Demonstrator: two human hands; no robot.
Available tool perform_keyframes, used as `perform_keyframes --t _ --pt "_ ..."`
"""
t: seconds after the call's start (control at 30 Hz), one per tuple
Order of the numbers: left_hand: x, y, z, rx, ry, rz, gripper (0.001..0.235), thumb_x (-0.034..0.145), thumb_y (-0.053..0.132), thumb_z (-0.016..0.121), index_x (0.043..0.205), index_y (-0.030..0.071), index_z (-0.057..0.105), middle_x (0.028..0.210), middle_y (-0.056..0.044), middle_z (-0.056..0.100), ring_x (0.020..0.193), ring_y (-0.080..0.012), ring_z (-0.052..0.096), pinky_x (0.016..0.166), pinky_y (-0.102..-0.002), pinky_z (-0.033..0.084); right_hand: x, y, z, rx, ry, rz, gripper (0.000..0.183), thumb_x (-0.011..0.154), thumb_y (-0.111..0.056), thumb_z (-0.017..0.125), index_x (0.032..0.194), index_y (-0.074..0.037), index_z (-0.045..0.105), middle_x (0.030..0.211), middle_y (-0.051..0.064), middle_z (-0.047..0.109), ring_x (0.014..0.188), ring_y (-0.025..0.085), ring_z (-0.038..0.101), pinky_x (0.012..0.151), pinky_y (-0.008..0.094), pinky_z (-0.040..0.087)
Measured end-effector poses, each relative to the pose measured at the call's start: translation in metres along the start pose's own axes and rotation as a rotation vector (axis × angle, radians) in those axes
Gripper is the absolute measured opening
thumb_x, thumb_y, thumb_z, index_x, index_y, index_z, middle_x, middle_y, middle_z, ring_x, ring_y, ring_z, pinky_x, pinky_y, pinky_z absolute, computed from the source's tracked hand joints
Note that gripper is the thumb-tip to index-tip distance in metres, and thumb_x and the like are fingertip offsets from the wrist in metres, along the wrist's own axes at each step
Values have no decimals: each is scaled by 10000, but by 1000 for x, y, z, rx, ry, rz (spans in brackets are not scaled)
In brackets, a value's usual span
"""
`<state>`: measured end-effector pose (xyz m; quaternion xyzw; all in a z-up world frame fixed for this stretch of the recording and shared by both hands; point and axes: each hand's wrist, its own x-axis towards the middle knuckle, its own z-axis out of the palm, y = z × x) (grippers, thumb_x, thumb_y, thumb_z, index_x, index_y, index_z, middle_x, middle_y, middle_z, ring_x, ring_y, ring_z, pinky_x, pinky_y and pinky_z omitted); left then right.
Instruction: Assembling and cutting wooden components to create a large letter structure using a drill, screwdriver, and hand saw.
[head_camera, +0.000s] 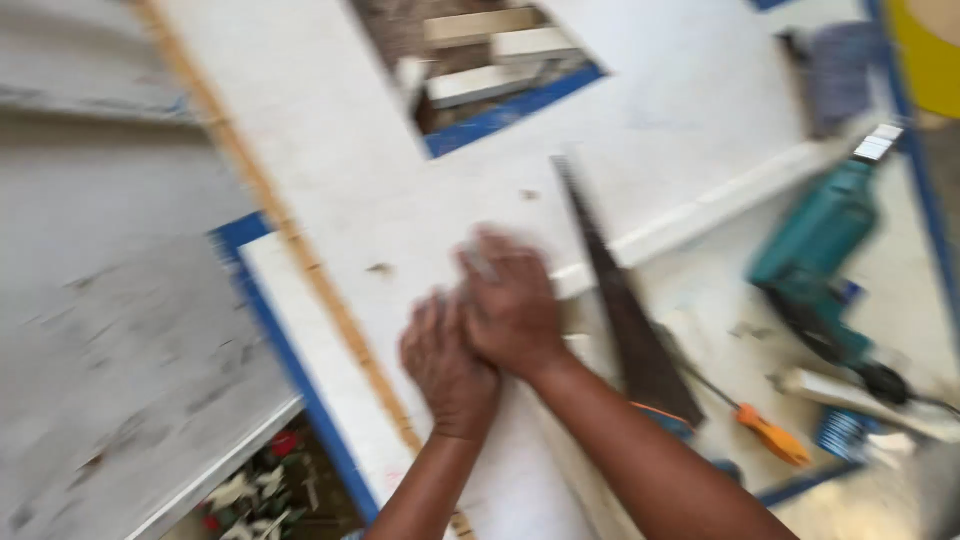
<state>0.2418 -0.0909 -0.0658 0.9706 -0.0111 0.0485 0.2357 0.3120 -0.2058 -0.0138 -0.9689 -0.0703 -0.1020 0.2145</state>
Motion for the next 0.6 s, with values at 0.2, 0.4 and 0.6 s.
perform_keyframes --t 0.2,0.4,0.6 --pt "169 -90 -52 13 -130 233 636 861 269 727 1468 175 562 1518 -92 536 1449 -354 448 1131 -541 367 24 -36 -17 -179 -334 226 791 806 -594 704 1462 -164 599 1566 179 450 1459 400 414 1081 717 326" --pt "262 -140 -53 116 -203 460 739 925 655 616 1530 249 491 1616 -63 428 1523 -323 352 1238 -537 234 20 -44 4 -312 -243 203 903 804 -634 694 1535 -125 547 1613 253 410 1466 474 419 1102 725 324" --pt "264 -146 -50 60 -209 458 741 964 690 511 1544 232 465 1656 -65 357 1564 -316 286 1277 -533 189 30 -39 5 -306 -291 210 849 807 -604 697 1490 -110 603 1551 228 452 1446 498 460 1111 736 359"
